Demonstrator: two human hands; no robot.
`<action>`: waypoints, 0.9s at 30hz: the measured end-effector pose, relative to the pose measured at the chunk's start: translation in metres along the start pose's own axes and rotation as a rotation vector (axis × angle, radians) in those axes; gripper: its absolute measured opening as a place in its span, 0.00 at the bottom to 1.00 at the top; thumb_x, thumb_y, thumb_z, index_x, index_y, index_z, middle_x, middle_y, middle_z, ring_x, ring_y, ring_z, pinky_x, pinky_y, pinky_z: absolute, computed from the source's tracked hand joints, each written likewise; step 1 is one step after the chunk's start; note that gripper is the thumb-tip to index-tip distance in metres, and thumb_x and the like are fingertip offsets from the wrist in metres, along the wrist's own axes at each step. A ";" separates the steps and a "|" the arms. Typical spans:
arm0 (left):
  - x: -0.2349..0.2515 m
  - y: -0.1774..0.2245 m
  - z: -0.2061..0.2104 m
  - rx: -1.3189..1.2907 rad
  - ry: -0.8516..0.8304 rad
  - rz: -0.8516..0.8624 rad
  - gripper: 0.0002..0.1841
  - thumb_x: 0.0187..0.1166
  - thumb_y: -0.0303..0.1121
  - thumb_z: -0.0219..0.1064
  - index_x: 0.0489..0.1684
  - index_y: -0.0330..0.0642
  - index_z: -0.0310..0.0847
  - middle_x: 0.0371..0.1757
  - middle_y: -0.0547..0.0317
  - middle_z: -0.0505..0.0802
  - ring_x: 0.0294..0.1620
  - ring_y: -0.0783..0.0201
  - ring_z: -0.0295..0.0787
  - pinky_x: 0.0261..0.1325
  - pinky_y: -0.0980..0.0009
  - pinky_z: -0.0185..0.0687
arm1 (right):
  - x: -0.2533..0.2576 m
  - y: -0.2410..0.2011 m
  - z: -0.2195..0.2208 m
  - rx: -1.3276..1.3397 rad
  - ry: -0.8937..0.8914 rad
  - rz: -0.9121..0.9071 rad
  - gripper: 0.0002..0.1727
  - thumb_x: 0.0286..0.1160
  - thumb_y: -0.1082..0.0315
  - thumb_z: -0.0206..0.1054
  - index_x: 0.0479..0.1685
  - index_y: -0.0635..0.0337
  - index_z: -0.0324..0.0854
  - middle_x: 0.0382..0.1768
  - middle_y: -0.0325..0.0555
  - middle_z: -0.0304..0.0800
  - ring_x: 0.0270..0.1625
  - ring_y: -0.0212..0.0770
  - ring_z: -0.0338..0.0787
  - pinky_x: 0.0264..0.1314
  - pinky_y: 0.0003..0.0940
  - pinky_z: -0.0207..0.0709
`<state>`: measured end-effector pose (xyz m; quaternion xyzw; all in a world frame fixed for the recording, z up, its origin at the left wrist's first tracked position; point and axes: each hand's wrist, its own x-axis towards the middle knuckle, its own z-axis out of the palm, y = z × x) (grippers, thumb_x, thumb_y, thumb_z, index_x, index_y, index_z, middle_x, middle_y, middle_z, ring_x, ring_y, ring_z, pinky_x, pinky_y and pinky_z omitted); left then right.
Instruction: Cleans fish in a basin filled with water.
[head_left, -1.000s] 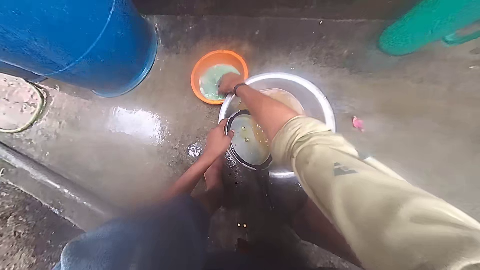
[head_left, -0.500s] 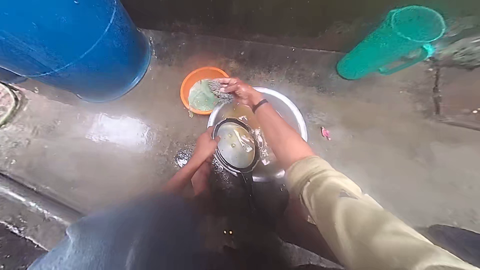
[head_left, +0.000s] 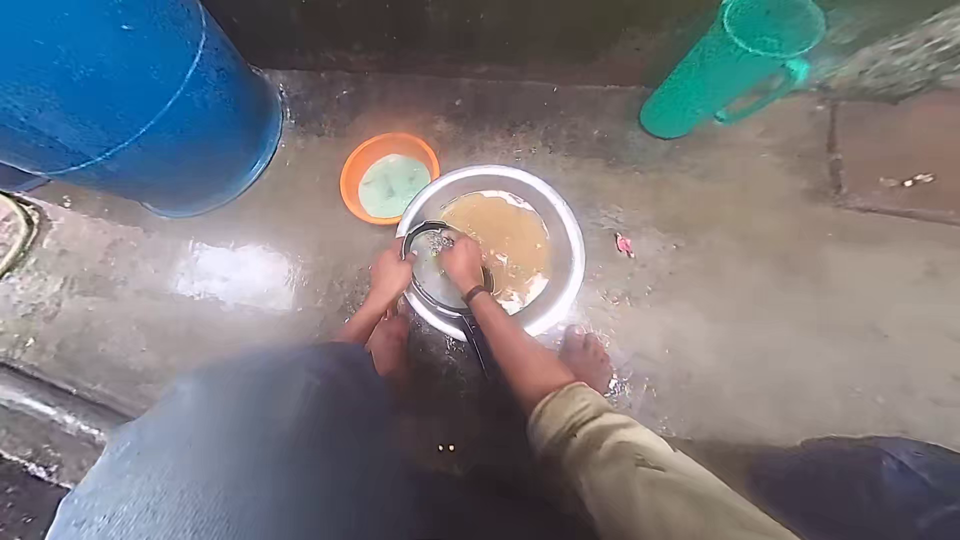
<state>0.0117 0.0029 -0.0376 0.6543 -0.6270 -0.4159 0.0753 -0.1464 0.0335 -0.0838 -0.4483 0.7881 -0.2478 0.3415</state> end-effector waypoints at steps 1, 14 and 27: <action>-0.001 0.000 0.000 0.004 -0.002 0.002 0.22 0.90 0.44 0.58 0.79 0.49 0.76 0.60 0.40 0.92 0.63 0.40 0.88 0.66 0.33 0.77 | -0.004 -0.010 0.003 0.023 -0.018 -0.011 0.21 0.73 0.67 0.69 0.66 0.55 0.87 0.60 0.62 0.90 0.64 0.67 0.88 0.61 0.72 0.79; 0.010 -0.005 -0.001 -0.029 0.031 0.073 0.21 0.91 0.45 0.56 0.72 0.45 0.82 0.57 0.42 0.93 0.62 0.45 0.90 0.67 0.37 0.78 | 0.028 0.024 -0.021 -0.109 -0.293 -0.696 0.18 0.71 0.74 0.67 0.55 0.47 0.95 0.64 0.40 0.94 0.70 0.46 0.89 0.76 0.57 0.78; 0.019 -0.008 -0.006 -0.022 0.078 0.121 0.21 0.92 0.46 0.53 0.66 0.43 0.85 0.54 0.45 0.94 0.58 0.50 0.92 0.67 0.42 0.81 | -0.017 0.005 -0.019 -0.229 -0.303 -0.594 0.11 0.73 0.61 0.67 0.46 0.48 0.95 0.52 0.48 0.95 0.58 0.54 0.92 0.59 0.62 0.82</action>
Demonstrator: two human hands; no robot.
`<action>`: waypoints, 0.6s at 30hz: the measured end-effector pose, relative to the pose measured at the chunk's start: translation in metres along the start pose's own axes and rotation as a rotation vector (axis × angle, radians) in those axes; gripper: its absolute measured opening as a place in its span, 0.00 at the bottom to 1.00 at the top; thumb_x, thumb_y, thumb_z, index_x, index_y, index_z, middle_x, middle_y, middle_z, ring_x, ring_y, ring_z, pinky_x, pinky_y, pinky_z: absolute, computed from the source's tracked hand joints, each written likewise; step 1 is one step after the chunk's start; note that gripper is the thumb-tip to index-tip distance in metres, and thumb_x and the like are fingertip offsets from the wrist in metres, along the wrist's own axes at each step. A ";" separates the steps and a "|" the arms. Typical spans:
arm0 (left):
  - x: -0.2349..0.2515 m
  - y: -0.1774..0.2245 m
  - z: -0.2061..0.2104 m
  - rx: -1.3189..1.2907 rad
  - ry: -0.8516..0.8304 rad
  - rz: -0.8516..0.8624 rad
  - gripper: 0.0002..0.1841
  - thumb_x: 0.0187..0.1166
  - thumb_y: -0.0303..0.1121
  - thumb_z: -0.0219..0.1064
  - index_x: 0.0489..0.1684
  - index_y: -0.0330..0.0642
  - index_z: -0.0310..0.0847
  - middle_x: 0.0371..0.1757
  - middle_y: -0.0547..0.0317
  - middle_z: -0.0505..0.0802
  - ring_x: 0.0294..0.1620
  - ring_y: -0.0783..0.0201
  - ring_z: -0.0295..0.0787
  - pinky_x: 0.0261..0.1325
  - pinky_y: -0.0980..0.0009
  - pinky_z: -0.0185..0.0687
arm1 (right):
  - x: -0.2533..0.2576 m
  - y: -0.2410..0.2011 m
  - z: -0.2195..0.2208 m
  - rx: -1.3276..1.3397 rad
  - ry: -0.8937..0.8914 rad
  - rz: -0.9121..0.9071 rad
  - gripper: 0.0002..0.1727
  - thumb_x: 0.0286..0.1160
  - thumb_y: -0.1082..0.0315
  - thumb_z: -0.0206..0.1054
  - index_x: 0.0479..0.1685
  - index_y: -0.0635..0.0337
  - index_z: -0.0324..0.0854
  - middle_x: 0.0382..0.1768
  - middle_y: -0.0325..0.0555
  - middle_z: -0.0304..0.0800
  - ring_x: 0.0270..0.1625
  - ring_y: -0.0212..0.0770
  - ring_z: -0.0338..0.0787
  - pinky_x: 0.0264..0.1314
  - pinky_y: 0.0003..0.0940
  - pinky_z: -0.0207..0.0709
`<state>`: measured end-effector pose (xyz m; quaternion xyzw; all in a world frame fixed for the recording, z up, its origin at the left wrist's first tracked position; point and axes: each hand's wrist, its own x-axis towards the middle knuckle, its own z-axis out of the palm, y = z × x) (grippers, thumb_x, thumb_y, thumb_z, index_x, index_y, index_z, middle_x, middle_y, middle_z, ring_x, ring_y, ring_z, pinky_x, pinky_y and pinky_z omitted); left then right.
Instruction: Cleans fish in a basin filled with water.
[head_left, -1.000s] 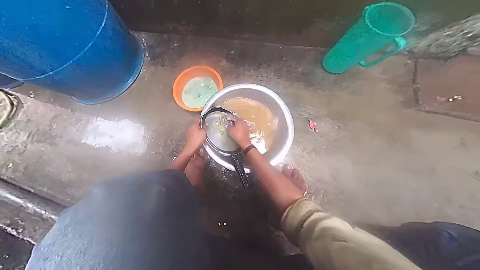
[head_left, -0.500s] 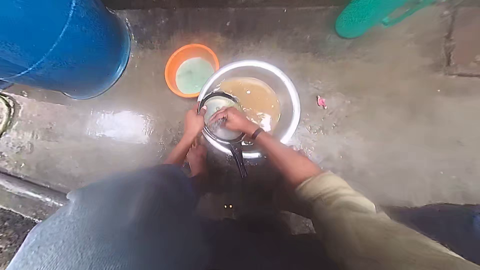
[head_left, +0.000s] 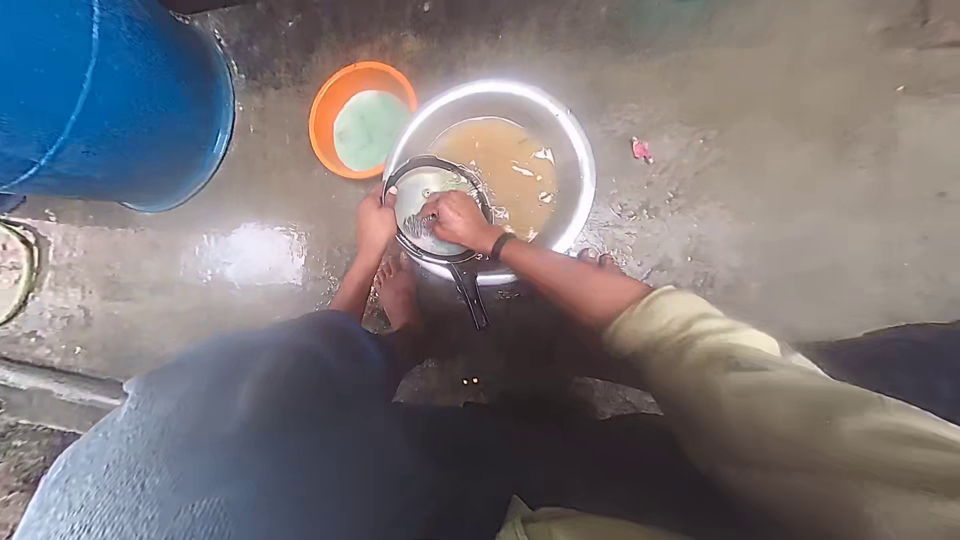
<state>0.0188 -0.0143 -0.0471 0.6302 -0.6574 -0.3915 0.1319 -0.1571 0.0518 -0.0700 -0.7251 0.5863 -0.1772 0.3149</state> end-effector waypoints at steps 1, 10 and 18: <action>0.000 0.001 0.001 0.006 -0.013 -0.002 0.20 0.92 0.45 0.53 0.66 0.43 0.85 0.54 0.45 0.94 0.58 0.50 0.91 0.66 0.42 0.81 | 0.009 0.003 -0.003 -0.059 0.020 0.030 0.12 0.74 0.61 0.67 0.46 0.49 0.94 0.51 0.50 0.94 0.59 0.55 0.91 0.60 0.62 0.82; -0.009 0.005 0.004 0.035 -0.014 -0.002 0.19 0.91 0.42 0.56 0.68 0.43 0.85 0.56 0.44 0.94 0.61 0.49 0.91 0.69 0.41 0.80 | 0.018 0.035 -0.015 -0.212 0.022 0.295 0.12 0.73 0.65 0.67 0.47 0.62 0.90 0.57 0.61 0.90 0.64 0.63 0.87 0.62 0.65 0.81; -0.007 0.014 0.003 0.105 -0.012 -0.020 0.18 0.90 0.40 0.56 0.65 0.41 0.86 0.55 0.42 0.94 0.61 0.46 0.90 0.68 0.40 0.78 | 0.012 0.020 -0.002 0.070 0.151 0.361 0.13 0.70 0.63 0.67 0.48 0.50 0.95 0.51 0.52 0.95 0.61 0.56 0.91 0.65 0.62 0.80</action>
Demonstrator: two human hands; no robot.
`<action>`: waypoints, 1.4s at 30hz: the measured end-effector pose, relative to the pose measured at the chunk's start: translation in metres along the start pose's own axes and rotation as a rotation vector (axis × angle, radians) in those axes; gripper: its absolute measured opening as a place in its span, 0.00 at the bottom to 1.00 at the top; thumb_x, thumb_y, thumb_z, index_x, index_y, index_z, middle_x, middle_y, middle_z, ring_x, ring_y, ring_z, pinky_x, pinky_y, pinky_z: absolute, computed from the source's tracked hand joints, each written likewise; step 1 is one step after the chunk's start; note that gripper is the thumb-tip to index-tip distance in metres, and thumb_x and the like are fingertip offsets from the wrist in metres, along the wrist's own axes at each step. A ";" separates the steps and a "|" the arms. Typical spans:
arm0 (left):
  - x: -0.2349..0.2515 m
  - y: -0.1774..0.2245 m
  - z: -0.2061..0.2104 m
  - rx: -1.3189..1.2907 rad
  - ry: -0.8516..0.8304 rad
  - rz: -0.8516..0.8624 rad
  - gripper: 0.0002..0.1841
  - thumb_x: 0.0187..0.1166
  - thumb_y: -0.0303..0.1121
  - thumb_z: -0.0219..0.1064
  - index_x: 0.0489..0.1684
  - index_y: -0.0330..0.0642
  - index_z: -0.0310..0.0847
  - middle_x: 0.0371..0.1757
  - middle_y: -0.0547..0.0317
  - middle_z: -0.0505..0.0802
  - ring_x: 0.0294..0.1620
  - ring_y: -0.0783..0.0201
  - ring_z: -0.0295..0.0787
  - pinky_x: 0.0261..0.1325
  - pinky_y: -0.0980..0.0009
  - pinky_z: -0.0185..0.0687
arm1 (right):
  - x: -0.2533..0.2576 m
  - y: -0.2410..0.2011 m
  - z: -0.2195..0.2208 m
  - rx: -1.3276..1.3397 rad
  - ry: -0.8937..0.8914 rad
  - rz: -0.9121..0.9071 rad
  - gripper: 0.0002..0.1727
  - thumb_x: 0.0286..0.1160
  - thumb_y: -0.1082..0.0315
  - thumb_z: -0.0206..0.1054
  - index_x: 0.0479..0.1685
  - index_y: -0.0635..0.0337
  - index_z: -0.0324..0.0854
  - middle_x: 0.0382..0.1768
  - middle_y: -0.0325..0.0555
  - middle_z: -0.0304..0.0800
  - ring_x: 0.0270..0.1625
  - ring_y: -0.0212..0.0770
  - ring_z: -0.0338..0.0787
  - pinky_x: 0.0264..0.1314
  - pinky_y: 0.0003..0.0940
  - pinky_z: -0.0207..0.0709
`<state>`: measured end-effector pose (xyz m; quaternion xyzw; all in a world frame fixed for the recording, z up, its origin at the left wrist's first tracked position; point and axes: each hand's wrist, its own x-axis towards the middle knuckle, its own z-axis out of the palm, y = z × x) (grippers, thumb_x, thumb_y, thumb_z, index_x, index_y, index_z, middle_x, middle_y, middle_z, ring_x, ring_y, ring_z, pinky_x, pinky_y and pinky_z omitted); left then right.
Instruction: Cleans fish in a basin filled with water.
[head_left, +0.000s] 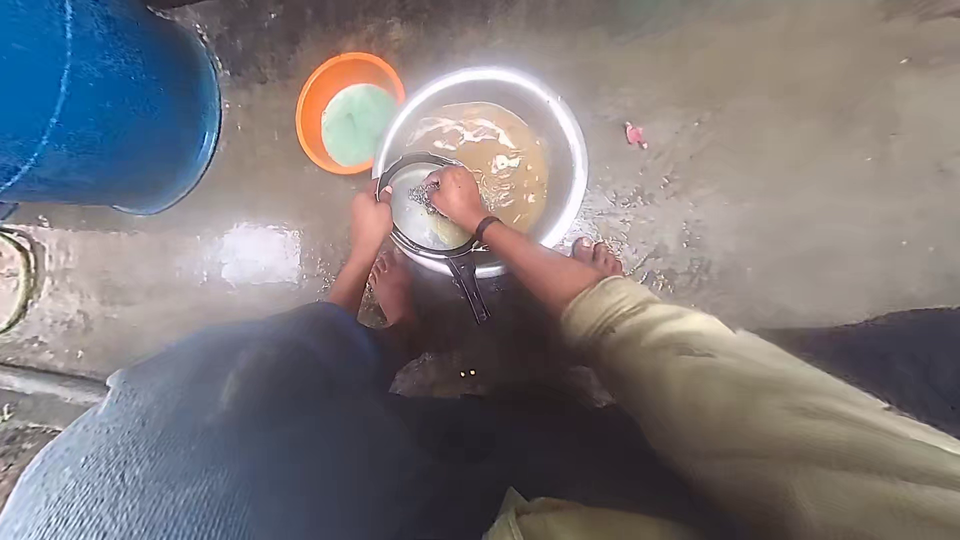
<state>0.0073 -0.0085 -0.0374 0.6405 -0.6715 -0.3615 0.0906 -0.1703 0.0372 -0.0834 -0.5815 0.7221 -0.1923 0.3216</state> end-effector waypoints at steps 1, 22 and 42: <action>0.000 0.000 -0.001 0.001 -0.003 0.000 0.18 0.90 0.40 0.56 0.65 0.40 0.86 0.55 0.42 0.94 0.60 0.46 0.91 0.68 0.40 0.79 | 0.003 -0.005 0.005 -0.001 0.017 -0.035 0.13 0.70 0.63 0.67 0.48 0.49 0.95 0.51 0.52 0.95 0.60 0.57 0.91 0.63 0.62 0.80; 0.000 -0.007 -0.002 0.077 -0.019 0.023 0.18 0.90 0.42 0.57 0.65 0.43 0.87 0.53 0.43 0.94 0.59 0.45 0.91 0.66 0.37 0.79 | 0.014 0.018 -0.023 -0.313 -0.209 -0.246 0.11 0.67 0.65 0.71 0.47 0.45 0.94 0.57 0.51 0.92 0.64 0.60 0.88 0.58 0.69 0.79; 0.004 0.002 0.002 0.090 -0.063 0.005 0.17 0.88 0.41 0.59 0.59 0.40 0.88 0.50 0.42 0.94 0.56 0.44 0.91 0.63 0.38 0.80 | -0.005 -0.006 -0.014 -0.308 -0.200 -0.462 0.08 0.74 0.67 0.69 0.46 0.56 0.92 0.57 0.54 0.90 0.64 0.61 0.87 0.57 0.65 0.82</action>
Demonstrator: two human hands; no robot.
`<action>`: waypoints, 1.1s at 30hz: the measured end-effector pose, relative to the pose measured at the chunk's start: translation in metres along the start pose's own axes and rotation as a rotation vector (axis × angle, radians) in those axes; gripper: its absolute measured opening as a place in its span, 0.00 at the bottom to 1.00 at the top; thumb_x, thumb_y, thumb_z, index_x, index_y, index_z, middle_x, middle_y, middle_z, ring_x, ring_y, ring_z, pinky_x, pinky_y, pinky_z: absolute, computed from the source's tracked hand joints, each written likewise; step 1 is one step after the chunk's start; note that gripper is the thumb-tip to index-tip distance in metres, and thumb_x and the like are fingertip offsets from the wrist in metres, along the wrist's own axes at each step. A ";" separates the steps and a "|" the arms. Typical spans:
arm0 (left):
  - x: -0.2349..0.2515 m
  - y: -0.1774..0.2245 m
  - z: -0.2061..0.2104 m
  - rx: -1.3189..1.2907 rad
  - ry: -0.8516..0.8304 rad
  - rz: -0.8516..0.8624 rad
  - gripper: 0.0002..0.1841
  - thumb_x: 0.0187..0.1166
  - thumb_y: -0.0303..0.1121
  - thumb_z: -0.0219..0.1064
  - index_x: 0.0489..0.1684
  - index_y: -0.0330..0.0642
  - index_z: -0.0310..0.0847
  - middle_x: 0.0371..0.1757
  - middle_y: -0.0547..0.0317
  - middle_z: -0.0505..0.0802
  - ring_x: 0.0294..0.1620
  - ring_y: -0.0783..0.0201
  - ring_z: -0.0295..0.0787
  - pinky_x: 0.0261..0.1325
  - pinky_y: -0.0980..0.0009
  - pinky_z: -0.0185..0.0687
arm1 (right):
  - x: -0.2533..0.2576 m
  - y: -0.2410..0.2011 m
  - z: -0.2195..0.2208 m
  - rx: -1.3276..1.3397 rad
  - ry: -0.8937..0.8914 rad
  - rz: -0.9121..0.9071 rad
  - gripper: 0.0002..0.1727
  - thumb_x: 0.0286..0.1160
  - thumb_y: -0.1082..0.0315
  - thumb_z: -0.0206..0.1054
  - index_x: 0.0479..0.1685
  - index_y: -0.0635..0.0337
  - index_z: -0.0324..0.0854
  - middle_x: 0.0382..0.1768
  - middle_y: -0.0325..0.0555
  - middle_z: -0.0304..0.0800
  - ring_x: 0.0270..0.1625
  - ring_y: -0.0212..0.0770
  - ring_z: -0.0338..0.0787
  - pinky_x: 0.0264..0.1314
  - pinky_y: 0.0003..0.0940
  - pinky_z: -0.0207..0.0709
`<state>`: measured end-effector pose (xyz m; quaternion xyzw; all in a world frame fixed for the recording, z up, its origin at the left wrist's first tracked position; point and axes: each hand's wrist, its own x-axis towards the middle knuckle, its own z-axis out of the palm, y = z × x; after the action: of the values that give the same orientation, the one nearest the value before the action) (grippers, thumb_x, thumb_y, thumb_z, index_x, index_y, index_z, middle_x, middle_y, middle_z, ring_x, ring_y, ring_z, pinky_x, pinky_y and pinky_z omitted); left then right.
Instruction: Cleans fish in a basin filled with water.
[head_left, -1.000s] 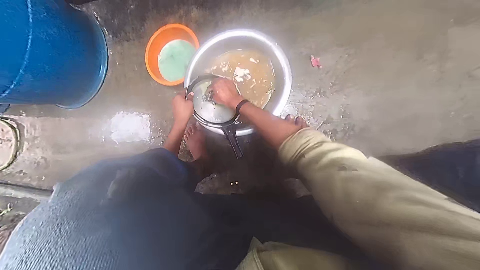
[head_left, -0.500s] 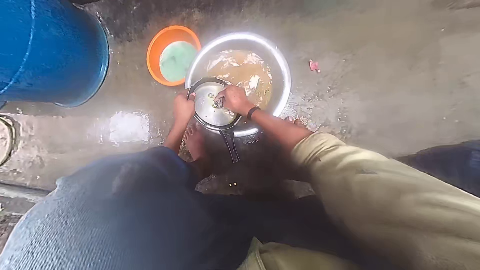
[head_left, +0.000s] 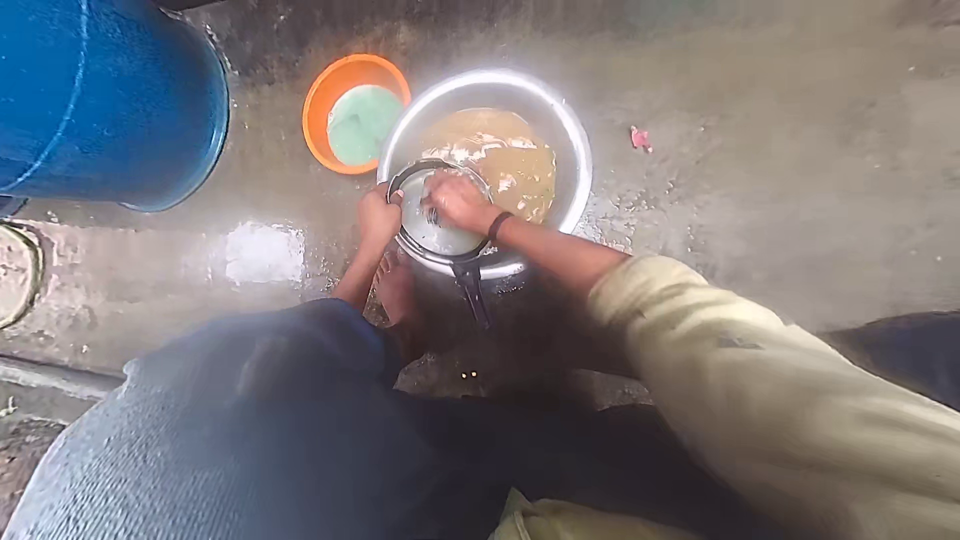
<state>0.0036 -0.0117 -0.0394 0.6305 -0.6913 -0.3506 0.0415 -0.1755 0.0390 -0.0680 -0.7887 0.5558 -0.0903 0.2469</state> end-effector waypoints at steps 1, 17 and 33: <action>-0.002 0.004 0.002 0.004 -0.016 -0.011 0.17 0.88 0.41 0.59 0.59 0.39 0.87 0.50 0.40 0.94 0.55 0.42 0.91 0.62 0.37 0.80 | -0.006 -0.005 0.000 -0.023 -0.007 -0.096 0.08 0.75 0.66 0.68 0.45 0.56 0.92 0.55 0.53 0.91 0.63 0.60 0.88 0.55 0.63 0.82; -0.012 0.003 -0.008 -0.061 -0.058 0.010 0.19 0.87 0.37 0.58 0.70 0.38 0.83 0.60 0.37 0.92 0.64 0.42 0.89 0.69 0.40 0.80 | -0.006 0.016 0.031 0.066 0.111 -0.002 0.11 0.67 0.73 0.73 0.41 0.48 0.97 0.57 0.50 0.95 0.64 0.61 0.90 0.61 0.69 0.81; -0.019 0.001 -0.008 -0.081 -0.096 -0.003 0.20 0.88 0.39 0.58 0.70 0.38 0.83 0.63 0.36 0.91 0.68 0.40 0.87 0.72 0.38 0.77 | 0.007 0.035 0.045 0.195 0.155 0.038 0.13 0.61 0.78 0.74 0.38 0.49 0.97 0.53 0.53 0.96 0.62 0.61 0.91 0.65 0.71 0.78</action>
<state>0.0105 0.0016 -0.0255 0.6117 -0.6767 -0.4083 0.0334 -0.1838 0.0367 -0.1252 -0.7410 0.5765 -0.2000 0.2802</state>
